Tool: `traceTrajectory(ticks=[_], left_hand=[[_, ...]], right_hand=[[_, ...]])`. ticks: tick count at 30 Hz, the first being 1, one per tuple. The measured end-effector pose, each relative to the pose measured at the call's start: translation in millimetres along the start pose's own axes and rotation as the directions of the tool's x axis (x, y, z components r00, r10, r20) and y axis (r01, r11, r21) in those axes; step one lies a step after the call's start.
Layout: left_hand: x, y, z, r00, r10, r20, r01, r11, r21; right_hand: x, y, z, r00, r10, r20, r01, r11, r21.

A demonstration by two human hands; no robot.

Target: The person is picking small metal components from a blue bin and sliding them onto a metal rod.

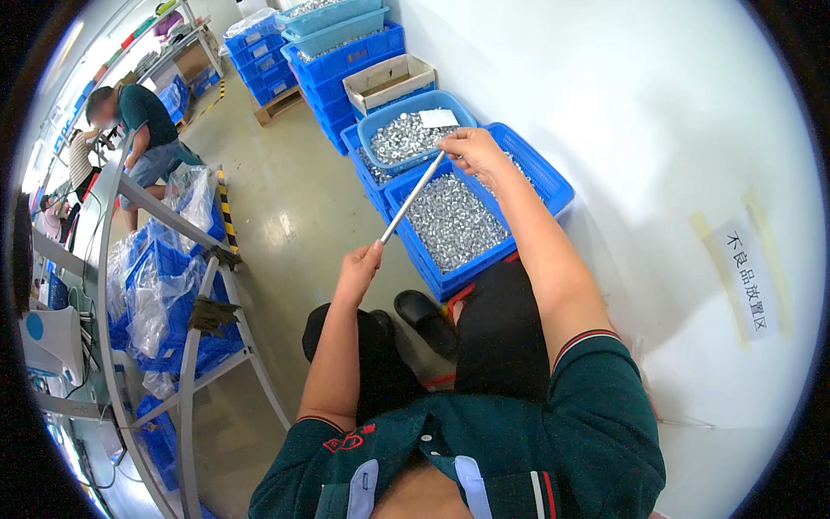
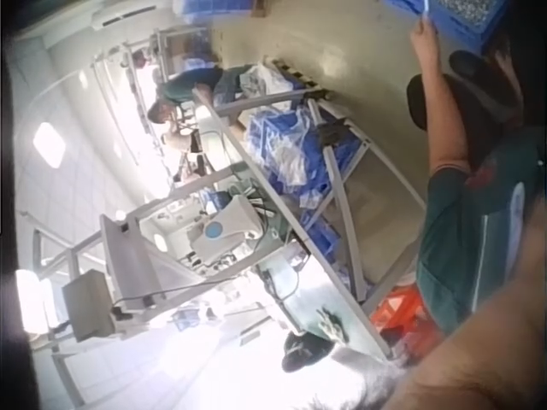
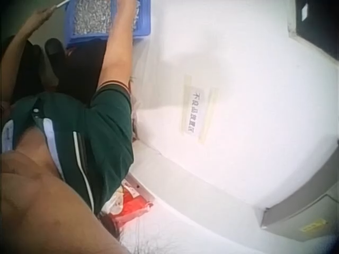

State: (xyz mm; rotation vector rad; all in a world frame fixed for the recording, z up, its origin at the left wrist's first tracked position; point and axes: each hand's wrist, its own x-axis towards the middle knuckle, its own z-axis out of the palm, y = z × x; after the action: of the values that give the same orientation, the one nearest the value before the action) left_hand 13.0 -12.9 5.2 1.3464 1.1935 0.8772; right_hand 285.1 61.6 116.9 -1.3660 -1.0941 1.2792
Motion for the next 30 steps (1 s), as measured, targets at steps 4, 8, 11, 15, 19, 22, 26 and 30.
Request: traceTrajectory(ticks=[4, 8, 11, 15, 19, 22, 26, 30], left_hand=[[-3, 9, -1, 0.998, -0.05, 0.04, 0.051, 0.999, -0.018], [-3, 13, 2, 0.992, -0.114, 0.058, 0.12, 0.985, -0.127], [-1, 15, 1, 0.983, -0.175, 0.051, 0.182, 0.967, -0.181], [0, 15, -1, 0.982, -0.184, 0.05, 0.19, 0.965, -0.181], [1, 14, 1, 0.987, -0.148, 0.055, 0.156, 0.973, -0.169], [0, 14, 0, 0.986, -0.155, 0.058, 0.163, 0.969, -0.184], [0, 14, 1, 0.988, -0.149, 0.05, 0.155, 0.976, -0.153], [-2, 14, -1, 0.989, -0.129, 0.077, 0.138, 0.981, -0.137]], right_hand=[[-2, -1, -6, 0.942, 0.134, 0.307, -0.168, 0.982, 0.086], [-1, 6, 5, 0.93, 0.171, 0.326, -0.254, 0.939, 0.233], [7, 13, 2, 0.925, 0.251, 0.286, -0.355, 0.838, 0.414], [12, 21, -1, 0.9, 0.327, 0.29, -0.434, 0.737, 0.518], [16, 25, -4, 0.903, 0.249, 0.351, -0.421, 0.676, 0.604], [12, 20, 0, 0.936, 0.248, 0.251, -0.353, 0.695, 0.626], [13, 22, -3, 0.967, 0.191, 0.169, -0.255, 0.741, 0.621], [14, 22, -6, 0.972, 0.187, 0.14, -0.233, 0.746, 0.624]])
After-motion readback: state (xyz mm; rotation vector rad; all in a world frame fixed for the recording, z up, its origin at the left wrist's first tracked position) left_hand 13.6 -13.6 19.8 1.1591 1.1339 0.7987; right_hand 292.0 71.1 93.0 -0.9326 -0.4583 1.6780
